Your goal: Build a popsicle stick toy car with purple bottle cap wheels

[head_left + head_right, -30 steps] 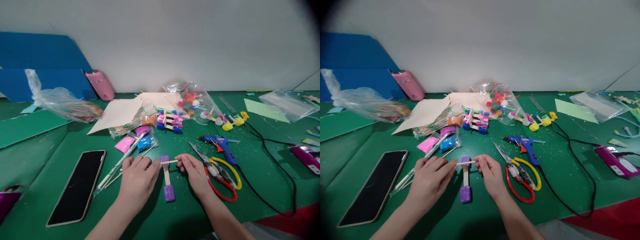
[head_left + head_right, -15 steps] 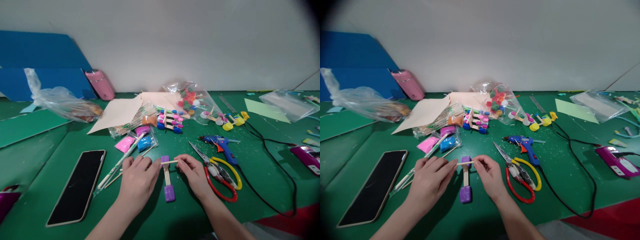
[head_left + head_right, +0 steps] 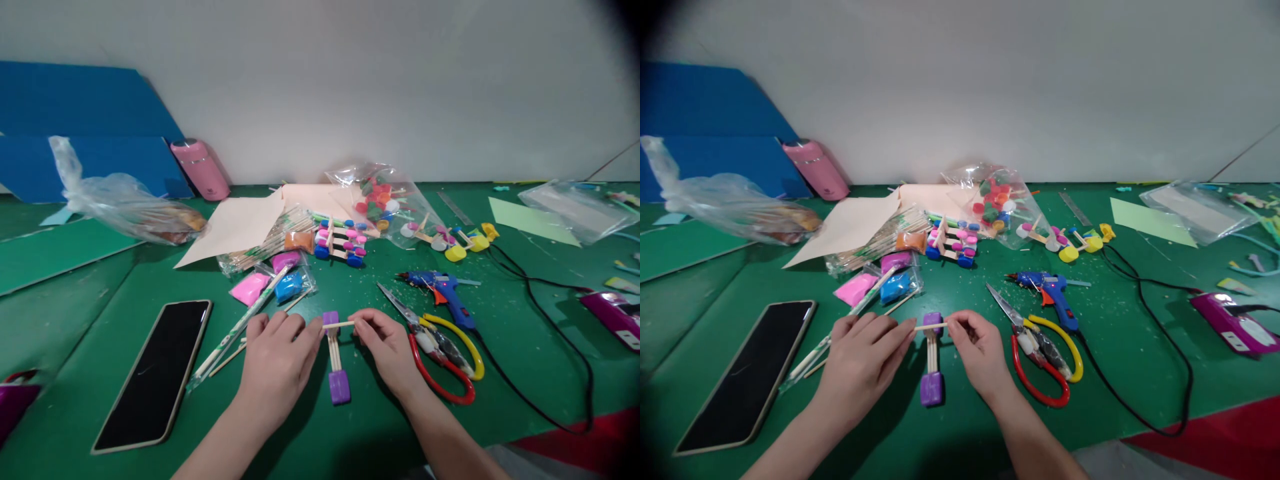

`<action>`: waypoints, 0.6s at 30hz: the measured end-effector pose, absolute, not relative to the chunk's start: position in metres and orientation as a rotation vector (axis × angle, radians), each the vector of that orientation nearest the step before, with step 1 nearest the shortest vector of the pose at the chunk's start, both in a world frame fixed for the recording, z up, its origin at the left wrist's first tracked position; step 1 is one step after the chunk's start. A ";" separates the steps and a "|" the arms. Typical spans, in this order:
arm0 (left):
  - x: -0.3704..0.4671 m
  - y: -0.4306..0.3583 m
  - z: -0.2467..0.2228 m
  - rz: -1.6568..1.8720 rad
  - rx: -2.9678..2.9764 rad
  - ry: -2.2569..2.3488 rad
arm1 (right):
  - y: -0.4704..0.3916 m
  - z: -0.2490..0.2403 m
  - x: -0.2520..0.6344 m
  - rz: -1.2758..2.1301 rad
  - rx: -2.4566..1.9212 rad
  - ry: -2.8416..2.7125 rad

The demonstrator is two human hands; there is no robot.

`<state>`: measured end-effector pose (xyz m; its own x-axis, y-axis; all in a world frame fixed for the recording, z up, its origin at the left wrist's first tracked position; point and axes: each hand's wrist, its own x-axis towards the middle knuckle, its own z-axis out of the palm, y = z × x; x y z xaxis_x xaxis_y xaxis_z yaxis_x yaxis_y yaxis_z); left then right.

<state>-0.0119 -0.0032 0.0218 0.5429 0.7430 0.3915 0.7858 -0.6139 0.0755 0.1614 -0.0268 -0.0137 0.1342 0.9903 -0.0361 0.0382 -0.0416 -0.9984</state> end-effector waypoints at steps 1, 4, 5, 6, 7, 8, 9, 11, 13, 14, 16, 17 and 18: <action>-0.011 -0.003 0.022 -0.591 -2.666 -1.325 | -0.027 -0.014 0.161 1.115 -1.329 -1.121; -0.010 -0.002 0.022 -0.606 -2.668 -1.324 | -0.027 -0.014 0.162 1.107 -1.329 -1.121; -0.010 -0.002 0.022 -0.613 -2.667 -1.321 | -0.027 -0.014 0.162 1.106 -1.329 -1.121; -0.010 -0.002 0.022 -0.620 -2.664 -1.318 | -0.027 -0.015 0.162 1.105 -1.328 -1.122; -0.010 -0.002 0.022 -0.623 -2.663 -1.316 | -0.027 -0.015 0.162 1.105 -1.328 -1.124; -0.010 -0.002 0.023 -0.624 -2.663 -1.316 | -0.027 -0.015 0.162 1.104 -1.328 -1.126; -0.010 -0.002 0.023 -0.623 -2.663 -1.315 | -0.027 -0.015 0.162 1.104 -1.329 -1.128; -0.010 -0.002 0.023 -0.619 -2.665 -1.316 | -0.027 -0.016 0.162 1.103 -1.328 -1.134; -0.010 -0.003 0.023 -0.618 -2.668 -1.311 | -0.027 -0.016 0.162 1.102 -1.328 -1.140; -0.010 -0.003 0.023 -0.617 -2.667 -1.311 | -0.027 -0.016 0.162 1.101 -1.328 -1.142; -0.010 -0.002 0.022 -0.618 -2.664 -1.313 | -0.027 -0.015 0.162 1.098 -1.331 -1.144; -0.010 -0.002 0.021 -0.623 -2.661 -1.315 | -0.027 -0.015 0.162 1.096 -1.332 -1.144; -0.010 -0.002 0.021 -0.629 -2.658 -1.322 | -0.027 -0.015 0.162 1.093 -1.333 -1.145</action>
